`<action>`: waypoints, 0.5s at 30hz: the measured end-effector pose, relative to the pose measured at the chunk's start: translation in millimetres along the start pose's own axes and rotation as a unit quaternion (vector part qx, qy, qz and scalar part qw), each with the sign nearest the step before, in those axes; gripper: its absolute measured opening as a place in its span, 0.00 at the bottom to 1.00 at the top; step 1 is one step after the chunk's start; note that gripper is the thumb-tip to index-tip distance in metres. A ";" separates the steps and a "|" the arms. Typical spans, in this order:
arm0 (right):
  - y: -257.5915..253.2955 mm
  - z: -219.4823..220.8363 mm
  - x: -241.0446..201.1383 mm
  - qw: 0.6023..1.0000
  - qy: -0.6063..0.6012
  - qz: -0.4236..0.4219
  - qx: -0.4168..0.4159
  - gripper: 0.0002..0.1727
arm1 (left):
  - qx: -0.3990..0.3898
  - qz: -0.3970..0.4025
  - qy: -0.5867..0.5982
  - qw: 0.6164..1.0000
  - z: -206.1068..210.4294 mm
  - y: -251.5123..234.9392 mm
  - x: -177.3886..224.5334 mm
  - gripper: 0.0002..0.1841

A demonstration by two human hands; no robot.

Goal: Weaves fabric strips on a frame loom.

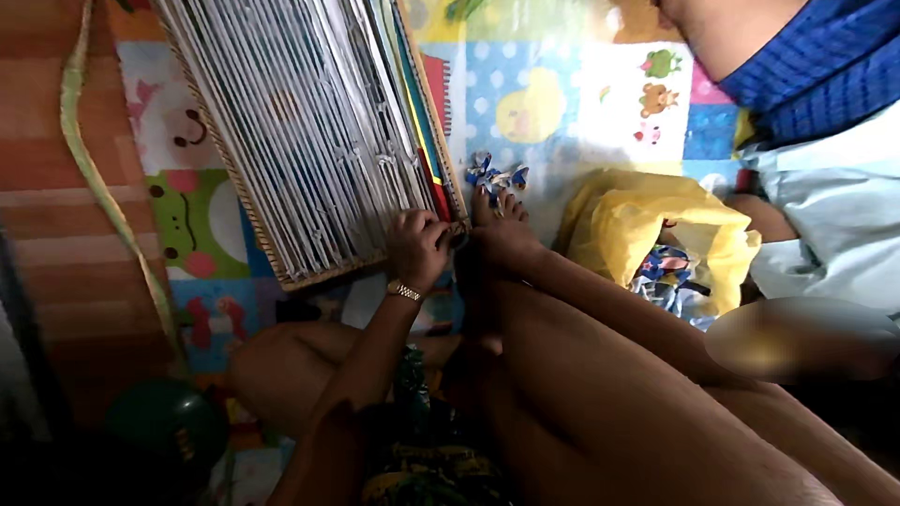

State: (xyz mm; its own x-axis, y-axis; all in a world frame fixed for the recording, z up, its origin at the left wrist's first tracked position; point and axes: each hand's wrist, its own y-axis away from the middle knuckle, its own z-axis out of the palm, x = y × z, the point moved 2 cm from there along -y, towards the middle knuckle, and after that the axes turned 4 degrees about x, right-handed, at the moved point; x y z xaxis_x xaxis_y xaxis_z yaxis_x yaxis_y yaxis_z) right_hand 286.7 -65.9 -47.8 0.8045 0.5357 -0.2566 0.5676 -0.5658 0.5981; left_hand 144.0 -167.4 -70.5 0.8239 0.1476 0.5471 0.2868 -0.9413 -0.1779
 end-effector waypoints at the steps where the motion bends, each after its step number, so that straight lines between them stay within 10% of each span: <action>1: -0.2 1.4 -0.1 1.000 -0.003 -0.004 0.011 0.26 | 0.000 -0.009 -0.011 1.000 1.4 -0.1 0.0 0.07; 15: 7.6 -8.6 1.6 0.999 -0.019 -0.036 0.024 0.19 | -0.023 0.001 0.024 0.999 0.7 -5.1 15.9 0.13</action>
State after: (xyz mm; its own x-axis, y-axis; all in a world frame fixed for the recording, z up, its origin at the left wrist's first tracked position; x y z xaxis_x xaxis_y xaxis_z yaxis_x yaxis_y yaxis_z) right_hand 290.8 -64.0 -37.1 0.7670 0.5525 -0.3264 0.6309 -0.5563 0.5409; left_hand 155.9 -160.1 -61.4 0.7997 0.1316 0.5858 0.2612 -0.9548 -0.1420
